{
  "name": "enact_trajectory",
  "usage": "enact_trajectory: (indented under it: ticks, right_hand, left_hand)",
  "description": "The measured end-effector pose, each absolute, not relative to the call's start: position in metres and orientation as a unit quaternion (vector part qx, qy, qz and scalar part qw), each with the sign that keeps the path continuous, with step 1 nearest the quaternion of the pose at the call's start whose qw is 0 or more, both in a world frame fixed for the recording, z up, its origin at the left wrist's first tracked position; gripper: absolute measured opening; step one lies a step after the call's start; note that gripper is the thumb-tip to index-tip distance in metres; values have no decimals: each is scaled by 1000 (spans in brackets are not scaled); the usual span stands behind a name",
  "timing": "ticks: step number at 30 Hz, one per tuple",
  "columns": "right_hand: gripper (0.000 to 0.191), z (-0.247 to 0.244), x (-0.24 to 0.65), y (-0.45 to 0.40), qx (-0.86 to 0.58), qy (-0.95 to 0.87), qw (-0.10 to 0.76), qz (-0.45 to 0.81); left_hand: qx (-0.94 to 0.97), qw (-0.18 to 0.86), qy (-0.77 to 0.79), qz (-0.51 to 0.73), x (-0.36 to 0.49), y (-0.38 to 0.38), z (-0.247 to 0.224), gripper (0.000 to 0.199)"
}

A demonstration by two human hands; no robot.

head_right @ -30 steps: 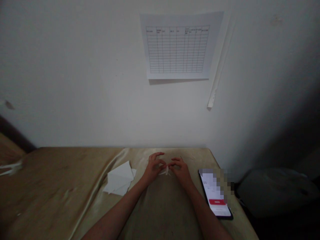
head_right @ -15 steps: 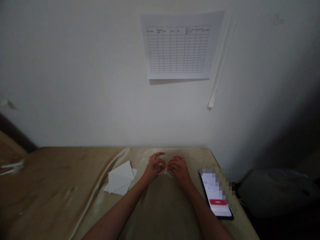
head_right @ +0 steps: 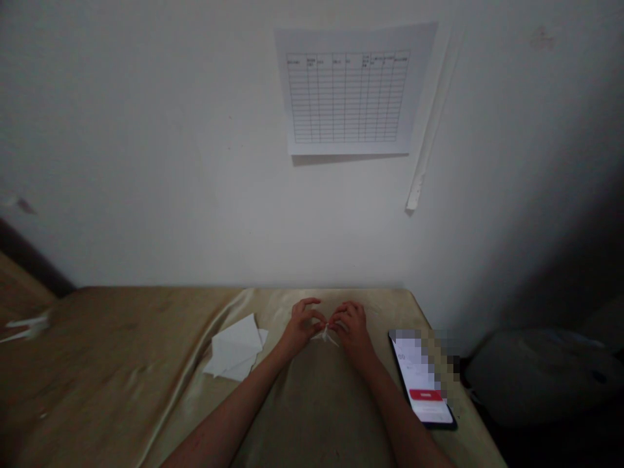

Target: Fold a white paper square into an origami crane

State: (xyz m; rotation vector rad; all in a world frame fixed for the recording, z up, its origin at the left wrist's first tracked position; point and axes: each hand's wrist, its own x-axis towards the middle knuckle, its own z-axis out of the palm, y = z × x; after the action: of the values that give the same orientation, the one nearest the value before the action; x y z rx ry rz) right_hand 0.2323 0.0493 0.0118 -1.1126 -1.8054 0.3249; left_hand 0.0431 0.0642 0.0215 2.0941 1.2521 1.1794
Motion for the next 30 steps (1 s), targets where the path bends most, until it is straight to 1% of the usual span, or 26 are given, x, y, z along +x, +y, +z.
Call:
enact_trajectory:
  ticks: [4, 11, 15, 18, 21, 22, 27, 30]
  right_hand:
    - [6, 10, 233, 49, -466, -745, 469, 89]
    - [9, 6, 232, 48, -467, -767, 439, 27]
    - [11, 6, 231, 47, -471, -774, 424, 20]
    - [11, 3, 231, 49, -477, -763, 435, 34]
    - [28, -1, 233, 53, -493, -735, 463, 55]
    - [31, -2, 233, 54, -496, -727, 471, 65]
    - [20, 1, 233, 54, -477, -713, 486, 168]
    - [20, 3, 230, 53, -477, -692, 493, 225]
  left_hand:
    - [758, 189, 465, 417, 41, 71, 15, 14]
    - [772, 164, 468, 397, 42, 72, 10, 10]
    - [770, 147, 476, 398, 45, 69, 9, 8]
    - [769, 146, 480, 396, 47, 68, 9, 8]
    - [762, 161, 484, 399, 47, 69, 10, 7]
    - [760, 166, 484, 402, 47, 70, 10, 6]
    - [757, 178, 471, 417, 46, 71, 10, 6]
    - [755, 181, 467, 423, 45, 71, 9, 7]
